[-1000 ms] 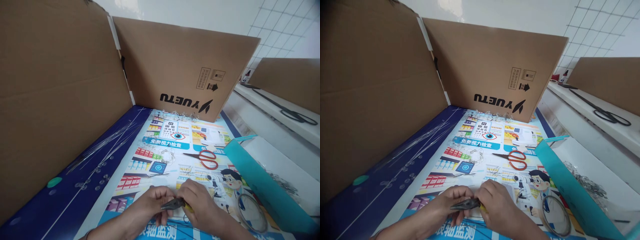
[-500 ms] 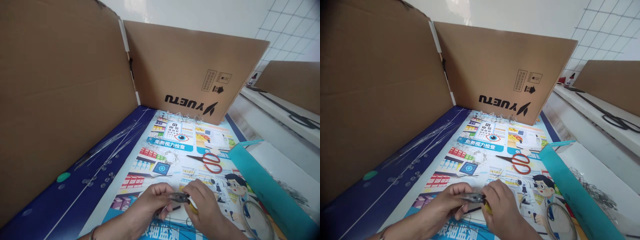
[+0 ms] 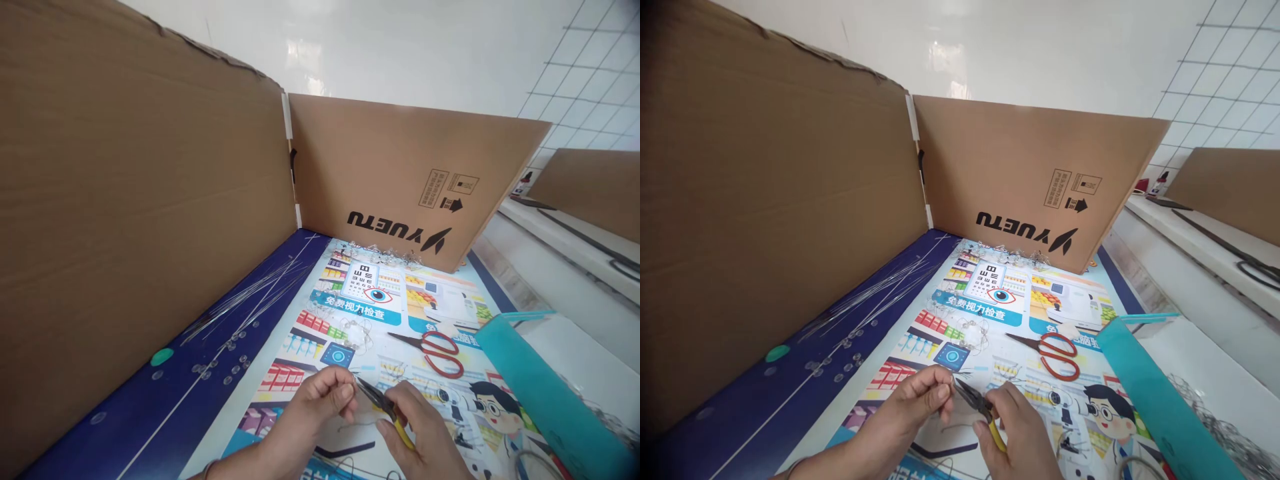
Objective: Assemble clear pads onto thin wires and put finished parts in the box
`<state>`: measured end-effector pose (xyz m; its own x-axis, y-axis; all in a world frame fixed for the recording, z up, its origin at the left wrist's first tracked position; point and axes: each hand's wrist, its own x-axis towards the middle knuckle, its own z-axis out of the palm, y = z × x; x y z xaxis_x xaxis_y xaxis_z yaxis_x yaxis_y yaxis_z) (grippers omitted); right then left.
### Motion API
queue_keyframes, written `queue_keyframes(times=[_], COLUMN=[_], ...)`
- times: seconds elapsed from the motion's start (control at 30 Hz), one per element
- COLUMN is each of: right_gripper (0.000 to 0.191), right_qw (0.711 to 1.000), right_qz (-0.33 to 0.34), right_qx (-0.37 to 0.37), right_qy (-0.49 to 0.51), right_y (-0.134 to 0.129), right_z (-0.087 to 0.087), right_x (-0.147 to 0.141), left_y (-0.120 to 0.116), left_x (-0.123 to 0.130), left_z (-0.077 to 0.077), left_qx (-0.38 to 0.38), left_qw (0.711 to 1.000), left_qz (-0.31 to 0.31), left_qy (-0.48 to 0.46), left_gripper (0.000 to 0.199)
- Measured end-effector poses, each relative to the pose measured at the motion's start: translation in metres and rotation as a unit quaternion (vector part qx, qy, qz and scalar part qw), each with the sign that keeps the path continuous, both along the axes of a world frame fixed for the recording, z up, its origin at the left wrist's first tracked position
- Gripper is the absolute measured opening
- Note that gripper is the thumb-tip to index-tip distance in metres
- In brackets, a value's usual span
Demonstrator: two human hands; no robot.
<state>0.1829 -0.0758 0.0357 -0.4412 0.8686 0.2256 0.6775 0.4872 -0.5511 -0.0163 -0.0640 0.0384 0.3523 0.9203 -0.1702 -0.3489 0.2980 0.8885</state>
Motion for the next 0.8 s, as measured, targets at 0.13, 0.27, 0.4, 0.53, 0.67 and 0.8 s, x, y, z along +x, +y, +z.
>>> queue_keyframes(times=[0.13,0.27,0.4,0.53,0.67,0.8], right_gripper=[0.005,0.01,0.014,0.016,0.015,0.011], right_qw=[1.0,1.0,1.0,1.0,0.999,0.999], right_qz=[0.0,0.008,0.016,0.016,0.012,-0.006], right_qx=[-0.006,0.005,0.012,0.015,0.025,0.037], right_qy=[-0.004,-0.008,-0.013,-0.023,-0.026,-0.02], right_y=[0.001,0.002,0.0,-0.001,-0.001,-0.001], right_z=[-0.002,-0.004,-0.004,-0.004,-0.007,-0.012], right_x=[0.001,0.001,0.0,-0.002,-0.003,-0.002], left_y=[0.0,-0.001,-0.001,-0.001,-0.002,-0.003], left_x=[-0.001,0.0,0.001,0.002,0.001,0.002], left_z=[0.002,0.002,0.0,-0.004,-0.006,-0.005], left_qx=[0.005,0.015,0.036,0.058,0.071,0.072], left_qw=[1.0,1.0,0.999,0.997,0.995,0.995], left_qz=[0.001,-0.002,0.0,0.02,0.024,0.024], left_qy=[0.004,0.005,0.024,0.056,0.068,0.059], left_gripper=[0.02,0.02,0.022,0.02,0.019,0.019])
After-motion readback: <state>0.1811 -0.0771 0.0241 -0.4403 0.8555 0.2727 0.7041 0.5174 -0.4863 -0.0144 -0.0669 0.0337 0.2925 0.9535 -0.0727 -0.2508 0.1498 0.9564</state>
